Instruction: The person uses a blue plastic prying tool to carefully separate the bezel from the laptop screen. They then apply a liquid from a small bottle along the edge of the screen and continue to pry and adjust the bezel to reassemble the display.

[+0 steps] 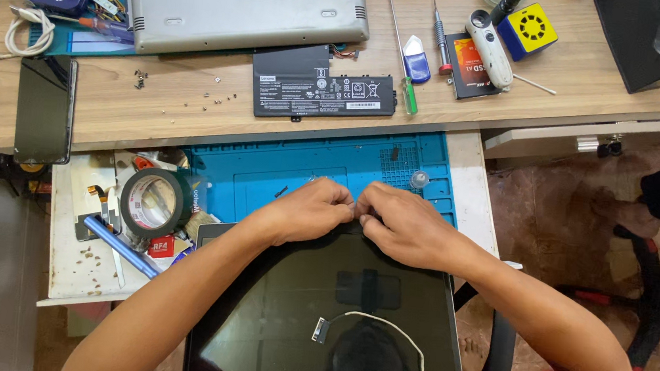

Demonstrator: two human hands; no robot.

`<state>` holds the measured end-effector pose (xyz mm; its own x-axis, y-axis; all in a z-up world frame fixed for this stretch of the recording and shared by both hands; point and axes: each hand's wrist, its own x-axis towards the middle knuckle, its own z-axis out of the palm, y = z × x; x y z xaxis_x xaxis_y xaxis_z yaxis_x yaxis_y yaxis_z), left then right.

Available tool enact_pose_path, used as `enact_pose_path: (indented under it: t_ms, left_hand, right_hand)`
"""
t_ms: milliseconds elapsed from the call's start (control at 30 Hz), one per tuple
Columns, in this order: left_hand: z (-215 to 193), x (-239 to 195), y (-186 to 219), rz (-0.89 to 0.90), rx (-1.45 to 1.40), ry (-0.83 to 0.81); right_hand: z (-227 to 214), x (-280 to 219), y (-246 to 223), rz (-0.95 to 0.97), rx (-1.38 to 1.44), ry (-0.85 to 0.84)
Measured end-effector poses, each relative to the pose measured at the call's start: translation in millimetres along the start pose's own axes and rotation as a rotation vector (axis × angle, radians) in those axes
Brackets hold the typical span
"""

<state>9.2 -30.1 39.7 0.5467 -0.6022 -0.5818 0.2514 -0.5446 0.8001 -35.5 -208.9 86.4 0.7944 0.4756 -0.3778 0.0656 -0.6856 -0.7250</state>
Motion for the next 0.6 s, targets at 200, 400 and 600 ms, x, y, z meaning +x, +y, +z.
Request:
enact_pose_path:
  t_ms: [200, 400, 600]
  left_hand:
    - [4.3, 2.5, -8.7, -0.003, -0.014, -0.002]
    - [5.8, 12.6, -16.9, -0.005, -0.027, -0.012]
    - [8.6, 21.0, -29.2, -0.038, -0.054, -0.026]
  right_hand:
    - [-1.0, 0.4, -7.0, 0.07, 0.032, -0.043]
    - [-4.8, 1.3, -13.7, 0.101, 0.03, -0.078]
    - [-6.2, 0.0, -19.2, 0.14, 0.047, -0.091]
